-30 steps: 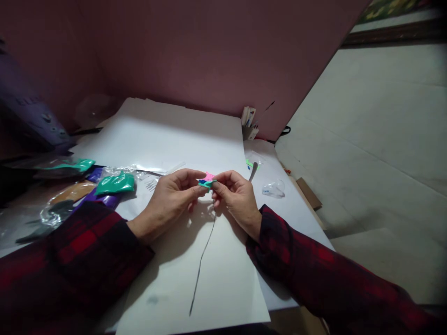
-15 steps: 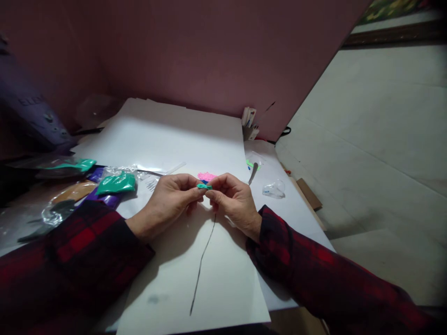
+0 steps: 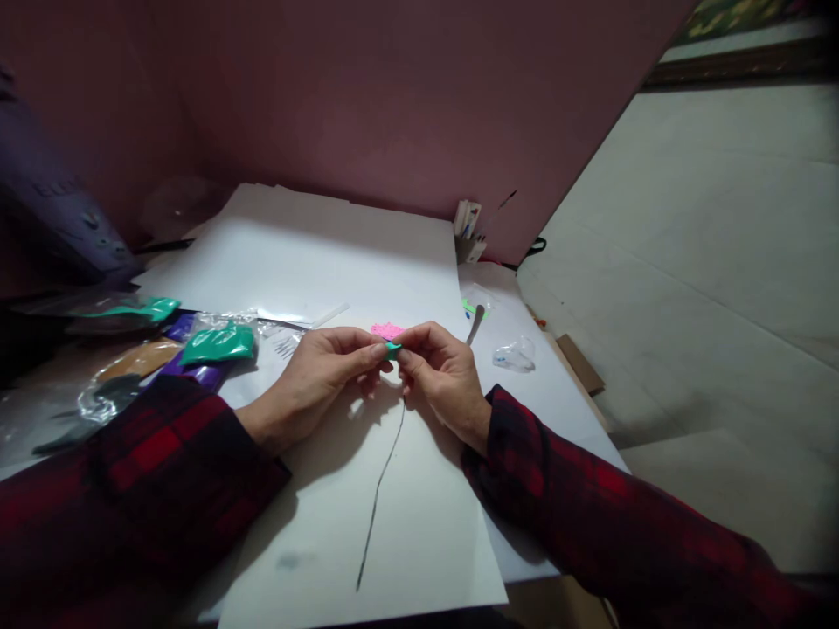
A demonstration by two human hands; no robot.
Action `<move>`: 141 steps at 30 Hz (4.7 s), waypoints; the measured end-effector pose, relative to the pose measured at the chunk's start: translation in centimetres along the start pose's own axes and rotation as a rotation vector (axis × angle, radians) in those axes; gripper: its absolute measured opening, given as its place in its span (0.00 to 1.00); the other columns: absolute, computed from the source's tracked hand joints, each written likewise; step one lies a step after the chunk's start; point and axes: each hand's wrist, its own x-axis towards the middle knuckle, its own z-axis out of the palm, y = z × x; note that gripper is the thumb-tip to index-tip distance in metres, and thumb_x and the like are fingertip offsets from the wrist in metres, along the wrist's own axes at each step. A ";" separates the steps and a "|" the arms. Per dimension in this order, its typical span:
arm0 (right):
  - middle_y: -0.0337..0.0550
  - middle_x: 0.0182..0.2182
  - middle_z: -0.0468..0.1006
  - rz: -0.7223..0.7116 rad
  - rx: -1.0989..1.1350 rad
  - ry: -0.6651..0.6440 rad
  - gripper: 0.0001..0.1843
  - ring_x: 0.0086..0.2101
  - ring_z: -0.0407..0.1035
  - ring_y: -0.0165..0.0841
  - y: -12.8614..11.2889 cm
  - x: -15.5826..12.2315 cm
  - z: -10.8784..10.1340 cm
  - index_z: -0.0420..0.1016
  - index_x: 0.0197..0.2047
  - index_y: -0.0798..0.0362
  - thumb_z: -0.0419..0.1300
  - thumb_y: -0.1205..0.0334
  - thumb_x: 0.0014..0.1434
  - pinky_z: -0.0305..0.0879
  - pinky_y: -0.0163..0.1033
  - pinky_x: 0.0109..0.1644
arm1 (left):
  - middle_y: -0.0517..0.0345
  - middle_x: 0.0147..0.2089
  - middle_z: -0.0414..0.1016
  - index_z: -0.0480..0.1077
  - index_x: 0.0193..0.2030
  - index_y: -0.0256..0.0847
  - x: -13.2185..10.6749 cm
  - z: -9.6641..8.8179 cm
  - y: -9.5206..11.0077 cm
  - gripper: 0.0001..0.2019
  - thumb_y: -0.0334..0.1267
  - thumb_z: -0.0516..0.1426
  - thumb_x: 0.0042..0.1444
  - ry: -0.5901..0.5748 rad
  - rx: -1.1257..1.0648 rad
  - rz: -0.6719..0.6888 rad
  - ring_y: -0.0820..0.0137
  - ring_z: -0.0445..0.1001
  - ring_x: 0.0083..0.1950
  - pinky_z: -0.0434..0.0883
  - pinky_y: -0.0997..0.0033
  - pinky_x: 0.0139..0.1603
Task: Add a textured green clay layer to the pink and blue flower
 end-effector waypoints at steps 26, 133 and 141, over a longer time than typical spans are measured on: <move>0.31 0.20 0.68 0.039 -0.041 0.271 0.05 0.16 0.62 0.23 -0.3 0.6 0.1 0.69 0.30 0.53 0.63 0.67 0.51 0.62 0.30 0.17 | 0.62 0.24 0.69 0.70 0.28 0.36 0.3 0.6 0.3 0.07 0.36 0.61 0.50 0.229 0.017 0.101 0.78 0.63 0.20 0.61 0.77 0.20; 0.35 0.21 0.74 0.121 0.063 0.048 0.03 0.15 0.65 0.23 -0.3 -0.1 0.3 0.72 0.32 0.53 0.62 0.63 0.56 0.62 0.28 0.12 | 0.57 0.26 0.76 0.79 0.33 0.39 -0.3 0.8 0.3 0.06 0.37 0.64 0.48 0.150 0.210 0.096 0.75 0.67 0.22 0.63 0.77 0.22; 0.33 0.19 0.73 0.126 0.048 0.049 0.09 0.15 0.66 0.25 -0.4 -0.1 0.3 0.68 0.31 0.53 0.64 0.61 0.54 0.61 0.28 0.11 | 0.58 0.25 0.75 0.78 0.33 0.39 -0.1 0.7 0.2 0.05 0.37 0.63 0.49 0.109 0.246 0.082 0.75 0.66 0.22 0.61 0.78 0.19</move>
